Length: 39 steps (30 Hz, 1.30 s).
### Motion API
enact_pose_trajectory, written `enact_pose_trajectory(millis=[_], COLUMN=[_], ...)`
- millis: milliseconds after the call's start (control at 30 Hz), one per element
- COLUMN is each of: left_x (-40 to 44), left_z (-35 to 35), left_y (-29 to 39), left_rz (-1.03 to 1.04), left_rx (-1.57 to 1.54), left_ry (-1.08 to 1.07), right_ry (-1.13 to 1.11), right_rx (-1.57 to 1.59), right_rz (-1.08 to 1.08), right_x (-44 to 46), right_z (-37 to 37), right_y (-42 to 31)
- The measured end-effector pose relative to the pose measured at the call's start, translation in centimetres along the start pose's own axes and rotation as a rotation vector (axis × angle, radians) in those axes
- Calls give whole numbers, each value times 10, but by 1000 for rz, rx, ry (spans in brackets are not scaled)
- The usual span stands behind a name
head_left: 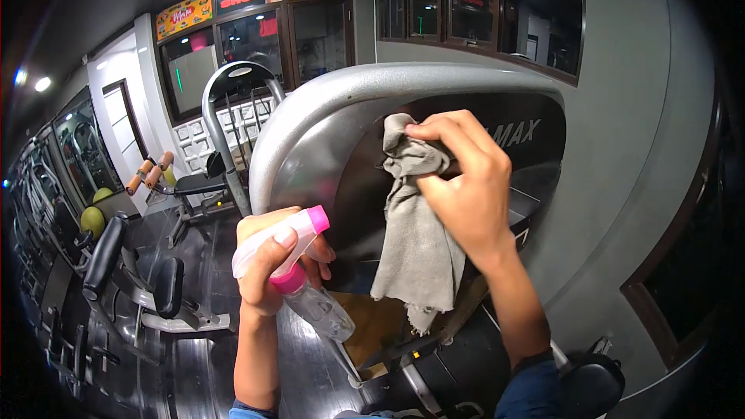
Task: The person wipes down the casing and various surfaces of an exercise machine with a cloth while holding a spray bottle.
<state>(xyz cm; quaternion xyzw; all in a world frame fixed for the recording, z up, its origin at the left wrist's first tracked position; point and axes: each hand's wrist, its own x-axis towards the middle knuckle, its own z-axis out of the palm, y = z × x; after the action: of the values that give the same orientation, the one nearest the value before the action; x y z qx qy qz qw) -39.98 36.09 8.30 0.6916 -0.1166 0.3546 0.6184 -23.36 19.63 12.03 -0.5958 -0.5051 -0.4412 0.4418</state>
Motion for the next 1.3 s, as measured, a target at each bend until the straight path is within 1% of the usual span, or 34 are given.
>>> enact_pose_trajectory(millis=[33, 100, 167, 200, 233, 267, 300, 400, 433, 500, 567, 600, 633, 767, 833, 900, 933, 967, 1033, 1067, 1100, 1167, 1267, 1300], left_x=[0, -1, -2, -1, 0, 0, -1, -2, -1, 0, 1, 0, 2, 7, 12, 19, 23, 27, 35, 39, 42, 48, 58, 62], left_z=[0, -2, -5, -8, -12, -15, -17, -19, -18, -16, -16, -16, -17, -21, -24, -27, -28, -30, -34, -34, -34, -34, -43, -47], left_y=[0, 0, -2, -4, -7, -8, -7, -6, -5, -4, -4, -3, -1, 13, 18, 22, 23, 24, 26, 28, 31, 38, 52, 57], left_rz=[10, 19, 31, 32, 39, 46, 48, 11, 17, 23, 6, -9, -2, 17, 34, 59, 70, 71, 42, 35, 41, -14, -56, -84], left_rx=[-19, -36, -96, -95, -163, -231, -232, -260, -244, -228, -175, -185, -184, -149, -131, -118, -113, -121, -134, -137, -144, -96, -32, -7], left_ry=[-5, -10, -6, -6, -54, -101, -101, -82, -82, -86, -76, -71, -73, -38, -39, -39, -44, -48, -64, -71, -79, -83, -95, -102], right_ry=[33, -75, -231, -280, -328, -353, -374, -268, -186, -38, 140, 107, 103, -74, -47, 1, 67, 89, 141, 79, 0, -153, -167, -136], right_rx=[12, 50, 104, 136, 168, 188, 190, 70, 53, 45, 3, 52, 12, 57, 36, -52, -12, 54, 155, 168, 144, 90, -35, -119], right_rz=[6, -76, -197, -238, -276, -311, -314, -253, -251, -90, -20, 61, -21, -149, -167, -69, -26, 63, 140, 19, -51, -133, -131, -84], right_x=[1, -4, -16, -25, -32, -27, -20, -5, 2, 15, 31, 35, 36, 24, 20, 21, 26, 30, 34, 34, 33, 29, 35, 36], right_z=[4, 5, 6, 9, 12, 8, 2, -4, -3, -3, 2, 5, 9, 12, 13, 7, 7, 7, 13, 16, 19, 19, 5, 0], right_y=[-6, -24, -42, -44, -43, -37, -31, -5, 2, 7, 6, 3, -1, -23, -16, -5, 1, 2, -6, -7, -21, -37, -31, -26])
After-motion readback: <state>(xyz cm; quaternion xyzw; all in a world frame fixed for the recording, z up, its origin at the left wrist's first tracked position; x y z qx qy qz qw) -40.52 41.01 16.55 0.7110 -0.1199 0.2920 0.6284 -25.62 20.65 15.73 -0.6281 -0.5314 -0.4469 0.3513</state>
